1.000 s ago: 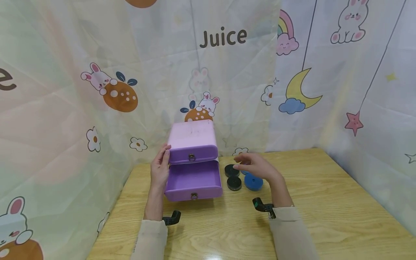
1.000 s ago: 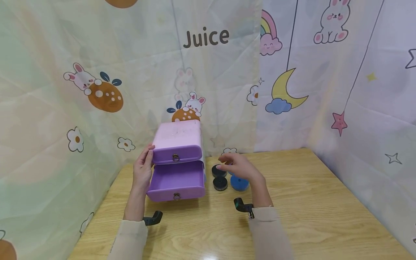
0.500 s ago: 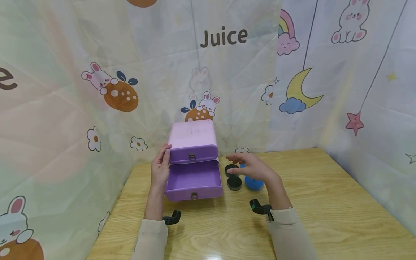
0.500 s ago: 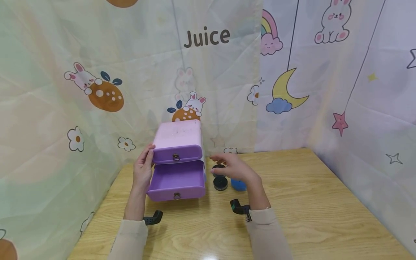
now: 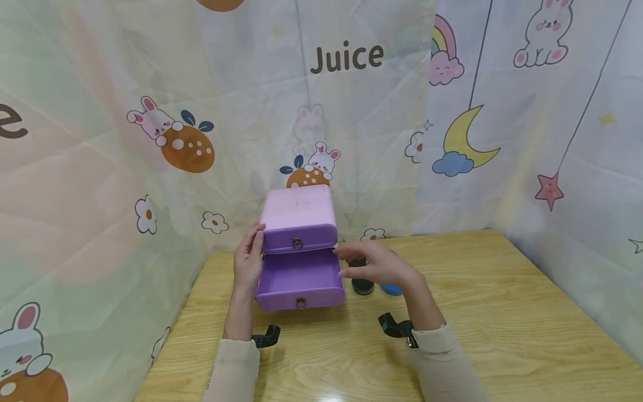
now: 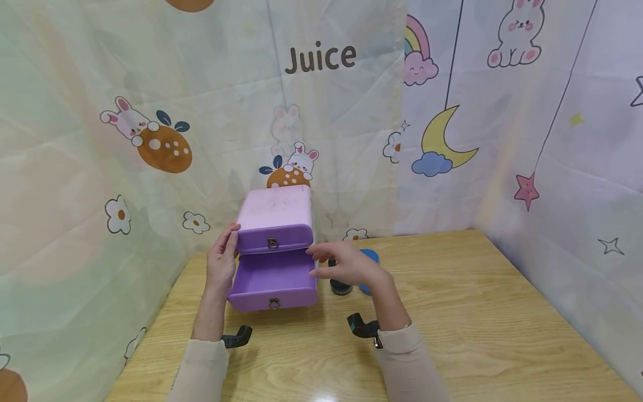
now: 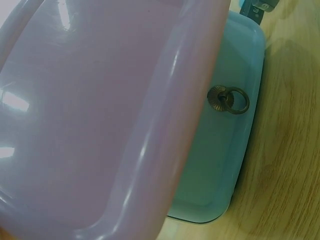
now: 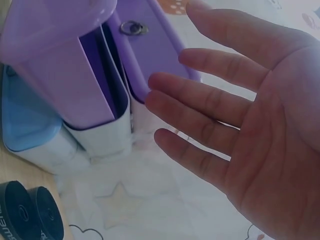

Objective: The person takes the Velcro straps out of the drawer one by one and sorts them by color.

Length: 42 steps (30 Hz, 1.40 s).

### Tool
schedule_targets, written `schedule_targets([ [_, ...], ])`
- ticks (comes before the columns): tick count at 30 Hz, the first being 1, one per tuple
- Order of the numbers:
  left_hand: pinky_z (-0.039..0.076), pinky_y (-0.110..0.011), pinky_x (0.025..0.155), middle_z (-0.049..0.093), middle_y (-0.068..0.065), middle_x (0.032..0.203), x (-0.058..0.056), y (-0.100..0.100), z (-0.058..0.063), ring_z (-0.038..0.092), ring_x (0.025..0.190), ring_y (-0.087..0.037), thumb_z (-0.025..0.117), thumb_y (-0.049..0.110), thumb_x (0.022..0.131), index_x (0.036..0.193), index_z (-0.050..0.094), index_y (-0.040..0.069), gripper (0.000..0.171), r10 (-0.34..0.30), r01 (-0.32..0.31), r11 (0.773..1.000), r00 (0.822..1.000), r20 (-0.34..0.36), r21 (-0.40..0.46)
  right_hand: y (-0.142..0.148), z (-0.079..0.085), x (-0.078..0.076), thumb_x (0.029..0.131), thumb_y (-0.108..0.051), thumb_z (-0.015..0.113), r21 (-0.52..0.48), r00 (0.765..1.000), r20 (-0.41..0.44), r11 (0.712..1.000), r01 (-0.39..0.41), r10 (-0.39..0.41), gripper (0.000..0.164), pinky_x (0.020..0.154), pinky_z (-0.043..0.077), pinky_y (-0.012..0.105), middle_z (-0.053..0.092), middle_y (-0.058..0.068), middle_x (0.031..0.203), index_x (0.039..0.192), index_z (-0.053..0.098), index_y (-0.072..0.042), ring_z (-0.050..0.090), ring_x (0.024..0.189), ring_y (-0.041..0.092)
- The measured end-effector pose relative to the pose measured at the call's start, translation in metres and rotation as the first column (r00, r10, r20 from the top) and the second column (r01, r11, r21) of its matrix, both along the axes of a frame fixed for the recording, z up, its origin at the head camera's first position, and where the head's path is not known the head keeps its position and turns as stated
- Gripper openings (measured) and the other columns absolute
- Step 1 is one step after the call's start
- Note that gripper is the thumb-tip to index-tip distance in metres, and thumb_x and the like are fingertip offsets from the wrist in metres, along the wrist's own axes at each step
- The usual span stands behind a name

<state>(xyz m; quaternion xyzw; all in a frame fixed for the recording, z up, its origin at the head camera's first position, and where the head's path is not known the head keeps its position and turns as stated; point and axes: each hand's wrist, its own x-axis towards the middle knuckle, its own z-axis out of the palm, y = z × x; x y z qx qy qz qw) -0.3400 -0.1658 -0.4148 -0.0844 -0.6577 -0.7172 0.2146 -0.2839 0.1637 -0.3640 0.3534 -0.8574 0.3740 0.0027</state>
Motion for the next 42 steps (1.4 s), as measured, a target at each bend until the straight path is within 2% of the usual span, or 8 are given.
schedule_targets([
  [4,0.041,-0.025,0.119,0.043,-0.001,0.165,-0.001,-0.001,0.001,0.040,0.152,-0.014,0.056,0.037,0.107,0.138,0.066,0.015,0.040,0.006,-0.006,1.000,1.000,0.008,-0.006,-0.004,0.000,0.000,0.096,-0.036,0.077,-0.004,1.000,0.015,1.000,-0.026,0.026,0.057,0.103,0.057,0.051,0.069,0.007,0.137,0.144,0.061,-0.011,0.068,0.123,0.031],
  [10,0.040,-0.027,0.121,0.044,0.002,0.165,-0.001,-0.001,0.001,0.040,0.152,-0.013,0.056,0.037,0.107,0.138,0.067,0.015,0.040,0.006,-0.005,1.000,1.000,0.016,-0.003,-0.011,0.000,0.001,0.096,-0.030,0.078,0.016,0.998,-0.010,0.998,-0.064,0.064,0.052,0.097,0.059,0.045,0.074,0.009,0.127,0.141,0.063,-0.010,0.070,0.117,0.031],
  [16,0.040,-0.028,0.121,0.045,0.002,0.164,0.000,-0.001,0.000,0.041,0.152,-0.013,0.056,0.038,0.107,0.138,0.067,0.016,0.039,0.011,-0.011,1.000,1.000,0.006,-0.007,-0.020,0.000,0.004,0.097,-0.031,0.076,0.015,0.996,0.027,0.996,-0.089,0.089,0.049,0.096,0.059,0.043,0.075,0.004,0.121,0.140,0.064,-0.011,0.071,0.115,0.029],
  [22,0.041,-0.028,0.121,0.044,-0.004,0.165,0.000,-0.001,0.000,0.041,0.152,-0.015,0.056,0.037,0.107,0.138,0.067,0.014,0.040,0.000,0.000,1.000,1.000,-0.007,-0.005,-0.027,-0.002,0.007,0.097,-0.031,0.076,0.027,0.994,0.043,0.994,-0.103,0.102,0.047,0.095,0.059,0.050,0.076,0.002,0.119,0.138,0.065,-0.012,0.070,0.115,0.030],
  [30,0.038,-0.030,0.123,0.044,-0.001,0.164,0.000,-0.001,0.000,0.039,0.153,-0.015,0.057,0.037,0.107,0.138,0.066,0.014,0.040,-0.002,0.002,1.000,1.000,-0.004,-0.006,-0.033,-0.001,0.010,0.097,-0.034,0.075,0.093,0.992,0.004,0.987,-0.127,0.127,0.046,0.092,0.058,0.035,0.075,0.006,0.120,0.137,0.066,-0.013,0.070,0.114,0.030],
  [35,0.038,-0.030,0.123,0.045,0.000,0.164,0.000,0.000,0.000,0.039,0.153,-0.014,0.056,0.037,0.107,0.138,0.066,0.014,0.039,0.004,-0.004,1.000,1.000,-0.001,-0.010,-0.036,-0.002,0.010,0.097,-0.035,0.076,0.106,0.993,0.007,0.987,-0.122,0.122,0.046,0.094,0.059,0.037,0.075,0.001,0.120,0.137,0.066,-0.015,0.070,0.115,0.028],
  [38,0.038,-0.032,0.124,0.044,-0.002,0.165,0.000,0.000,0.000,0.040,0.153,-0.015,0.055,0.036,0.108,0.138,0.066,0.013,0.039,0.007,-0.007,1.000,1.000,-0.002,-0.017,-0.039,-0.003,0.011,0.097,-0.035,0.075,0.098,0.990,0.022,0.985,-0.139,0.137,0.047,0.094,0.060,0.042,0.074,0.004,0.120,0.138,0.066,-0.014,0.070,0.113,0.027],
  [42,0.037,-0.031,0.124,0.043,-0.003,0.165,0.000,0.000,0.000,0.040,0.153,-0.015,0.055,0.037,0.107,0.138,0.066,0.014,0.040,0.012,-0.012,1.000,1.000,0.003,-0.025,-0.044,-0.004,0.012,0.098,-0.035,0.075,0.113,0.985,0.031,0.979,-0.171,0.169,0.045,0.090,0.061,0.035,0.074,0.009,0.120,0.137,0.066,-0.015,0.071,0.103,0.019],
])
